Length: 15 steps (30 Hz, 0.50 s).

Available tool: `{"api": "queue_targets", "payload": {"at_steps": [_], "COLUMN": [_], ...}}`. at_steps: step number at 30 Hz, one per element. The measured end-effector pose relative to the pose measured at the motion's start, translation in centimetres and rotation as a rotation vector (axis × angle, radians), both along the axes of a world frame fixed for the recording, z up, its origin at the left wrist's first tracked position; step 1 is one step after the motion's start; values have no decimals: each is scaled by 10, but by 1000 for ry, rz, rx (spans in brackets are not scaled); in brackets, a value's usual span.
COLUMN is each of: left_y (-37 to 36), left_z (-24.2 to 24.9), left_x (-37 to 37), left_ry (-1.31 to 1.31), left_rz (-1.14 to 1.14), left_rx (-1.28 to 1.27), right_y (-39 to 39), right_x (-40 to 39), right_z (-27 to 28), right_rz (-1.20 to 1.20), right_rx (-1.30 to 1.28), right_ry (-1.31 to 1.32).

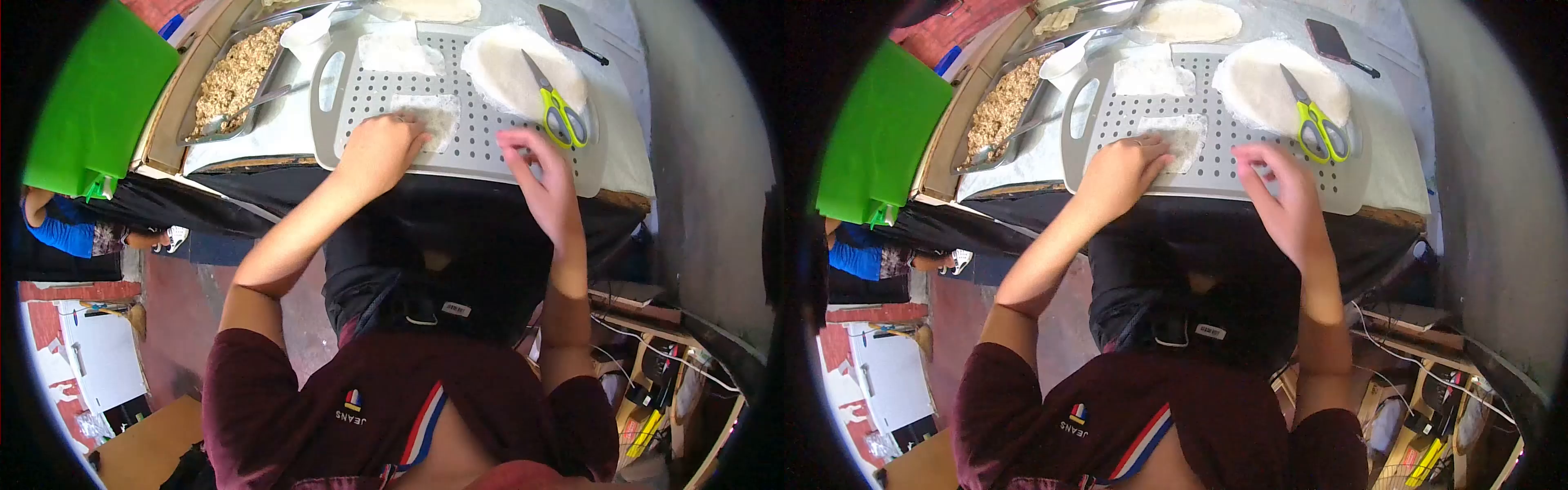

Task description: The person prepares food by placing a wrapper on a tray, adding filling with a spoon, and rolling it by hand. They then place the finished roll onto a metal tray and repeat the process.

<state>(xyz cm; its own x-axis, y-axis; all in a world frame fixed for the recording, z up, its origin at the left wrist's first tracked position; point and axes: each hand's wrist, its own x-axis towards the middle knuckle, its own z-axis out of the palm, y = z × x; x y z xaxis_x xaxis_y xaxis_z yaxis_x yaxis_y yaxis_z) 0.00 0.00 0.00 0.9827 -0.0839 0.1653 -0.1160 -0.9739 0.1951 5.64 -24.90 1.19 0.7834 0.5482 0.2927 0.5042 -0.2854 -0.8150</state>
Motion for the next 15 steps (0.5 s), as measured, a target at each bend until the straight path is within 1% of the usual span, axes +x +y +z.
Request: {"api": "queue_targets", "payload": {"at_steps": [2, 5, 8, 11, 12, 15], "left_y": [-5, -5, 4, 20, 22, 20], "left_z": [-9, -5, 2, -4, -7, -8], "left_x": [-7, -18, -23, -20, -18, -15], "left_ry": [-238, -216, -126, -157, -232, -231], "left_rz": [-44, -7, 177, 293, 257, 201], "left_rx": [-35, -205, -430, -536, -504, -482], "right_y": [16, 37, 54, 69, 74, 94], "right_x": [13, 36, 60, 75, 82, 105], "right_z": [6, 0, -10, -19, -20, -21], "right_rz": [21, 29, 82, 74, 81, 99], "right_rx": [-29, -74, -85, -201, -220, -266], "right_ry": [-117, -332, -297, -252, -274, -336]}}
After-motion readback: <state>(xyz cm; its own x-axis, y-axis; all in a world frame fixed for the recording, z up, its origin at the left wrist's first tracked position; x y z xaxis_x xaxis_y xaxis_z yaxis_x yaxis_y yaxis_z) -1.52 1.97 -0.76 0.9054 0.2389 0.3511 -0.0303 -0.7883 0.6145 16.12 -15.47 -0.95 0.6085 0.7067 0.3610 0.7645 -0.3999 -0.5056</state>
